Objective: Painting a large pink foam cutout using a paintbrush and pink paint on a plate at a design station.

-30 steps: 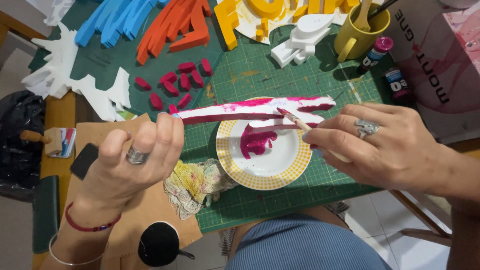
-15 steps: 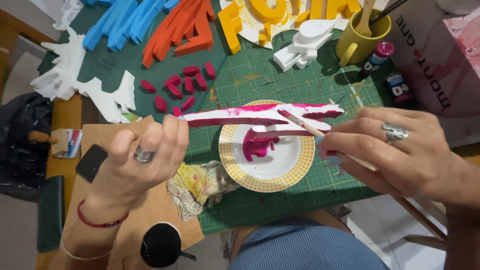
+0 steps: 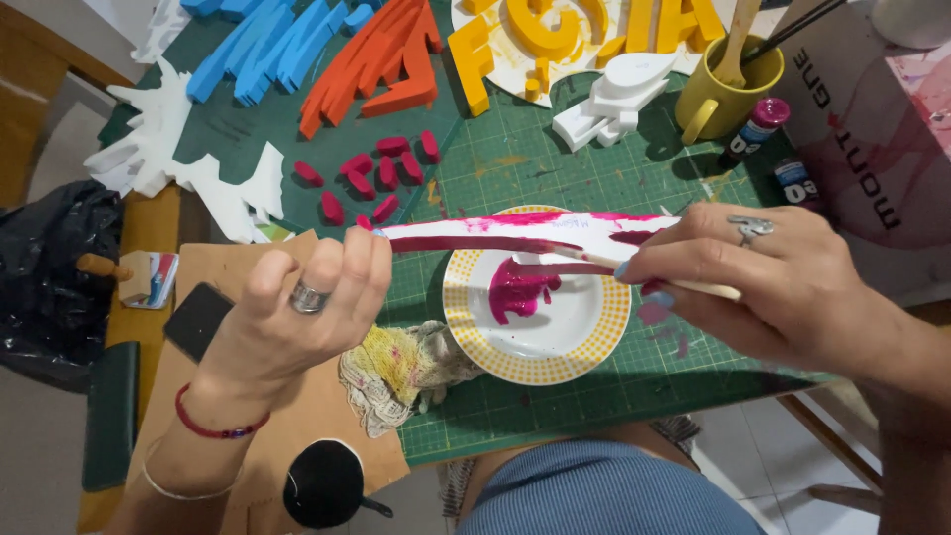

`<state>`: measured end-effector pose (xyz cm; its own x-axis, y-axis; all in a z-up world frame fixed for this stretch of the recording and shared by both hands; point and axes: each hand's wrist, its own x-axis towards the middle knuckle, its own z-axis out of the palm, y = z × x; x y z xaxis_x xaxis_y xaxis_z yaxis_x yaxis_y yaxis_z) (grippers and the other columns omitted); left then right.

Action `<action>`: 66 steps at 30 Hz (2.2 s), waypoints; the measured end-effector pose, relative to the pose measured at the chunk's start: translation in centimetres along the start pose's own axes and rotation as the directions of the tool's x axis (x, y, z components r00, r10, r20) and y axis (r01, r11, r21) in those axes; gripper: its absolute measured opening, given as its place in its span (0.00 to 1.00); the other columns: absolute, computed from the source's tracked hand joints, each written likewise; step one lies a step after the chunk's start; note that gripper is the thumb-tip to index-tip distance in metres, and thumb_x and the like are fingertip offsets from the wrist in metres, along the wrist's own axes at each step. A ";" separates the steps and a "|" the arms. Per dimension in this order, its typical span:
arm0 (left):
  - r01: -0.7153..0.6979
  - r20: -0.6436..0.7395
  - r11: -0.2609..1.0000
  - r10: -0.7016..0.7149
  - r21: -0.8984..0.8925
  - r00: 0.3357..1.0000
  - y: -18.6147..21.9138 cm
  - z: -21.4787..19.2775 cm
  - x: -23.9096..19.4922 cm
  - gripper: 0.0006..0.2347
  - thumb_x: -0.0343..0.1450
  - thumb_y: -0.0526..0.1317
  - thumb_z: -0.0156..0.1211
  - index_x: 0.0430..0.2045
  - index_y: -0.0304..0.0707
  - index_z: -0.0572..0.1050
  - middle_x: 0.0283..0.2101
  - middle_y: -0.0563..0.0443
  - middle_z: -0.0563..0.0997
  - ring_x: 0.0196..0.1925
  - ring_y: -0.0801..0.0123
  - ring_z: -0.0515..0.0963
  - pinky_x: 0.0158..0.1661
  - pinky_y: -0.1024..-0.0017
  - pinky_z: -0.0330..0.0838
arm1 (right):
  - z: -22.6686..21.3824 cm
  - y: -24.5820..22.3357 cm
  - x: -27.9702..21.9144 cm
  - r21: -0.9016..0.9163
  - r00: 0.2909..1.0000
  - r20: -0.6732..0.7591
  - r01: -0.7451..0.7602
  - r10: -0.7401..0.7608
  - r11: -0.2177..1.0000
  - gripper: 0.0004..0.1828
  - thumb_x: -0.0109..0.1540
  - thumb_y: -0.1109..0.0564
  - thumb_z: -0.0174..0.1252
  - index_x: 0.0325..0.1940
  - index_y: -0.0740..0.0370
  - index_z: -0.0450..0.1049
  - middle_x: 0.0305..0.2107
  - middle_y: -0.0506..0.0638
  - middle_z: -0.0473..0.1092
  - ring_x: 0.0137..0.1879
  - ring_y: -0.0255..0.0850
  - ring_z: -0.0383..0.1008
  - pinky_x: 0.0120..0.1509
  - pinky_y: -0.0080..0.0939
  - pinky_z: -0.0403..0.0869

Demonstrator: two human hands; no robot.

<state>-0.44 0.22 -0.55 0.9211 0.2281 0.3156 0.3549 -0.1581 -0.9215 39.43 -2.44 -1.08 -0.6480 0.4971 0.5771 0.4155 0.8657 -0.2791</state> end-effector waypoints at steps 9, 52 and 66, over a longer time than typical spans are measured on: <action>0.031 -0.028 0.999 -0.030 0.009 0.999 0.0 0.1 -0.1 0.06 0.78 0.38 0.55 0.39 0.52 0.80 0.44 0.61 0.78 0.39 0.76 0.69 0.48 0.70 0.57 | -0.4 -0.2 -0.4 0.015 0.999 -0.007 -0.041 0.041 0.999 0.11 0.70 0.58 0.53 0.54 0.60 0.77 0.37 0.51 0.78 0.37 0.44 0.77 0.41 0.41 0.74; 0.623 0.759 -0.434 -0.367 -0.651 0.537 15.8 4.0 -0.2 0.08 0.66 0.39 0.71 0.37 0.43 0.84 0.34 0.53 0.87 0.34 0.65 0.80 0.42 0.66 0.73 | 9.7 6.2 -2.8 -0.602 0.894 -0.344 0.025 -0.287 0.798 0.06 0.64 0.66 0.68 0.44 0.63 0.86 0.34 0.59 0.82 0.31 0.52 0.80 0.40 0.49 0.81; 0.699 0.835 -0.480 -0.150 -0.530 0.529 14.3 3.1 -0.8 0.11 0.67 0.35 0.66 0.43 0.44 0.85 0.38 0.59 0.80 0.38 0.74 0.74 0.42 0.73 0.72 | 2.5 7.4 -1.8 0.138 0.958 -0.187 -0.196 0.220 0.971 0.10 0.74 0.58 0.54 0.56 0.63 0.77 0.39 0.51 0.82 0.34 0.33 0.82 0.32 0.30 0.77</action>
<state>3.44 0.79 -14.69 0.3006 0.9467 0.1161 0.5588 -0.2735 0.7829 42.08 3.26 -6.12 -0.4101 0.6552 0.6345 0.4426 0.7512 -0.4897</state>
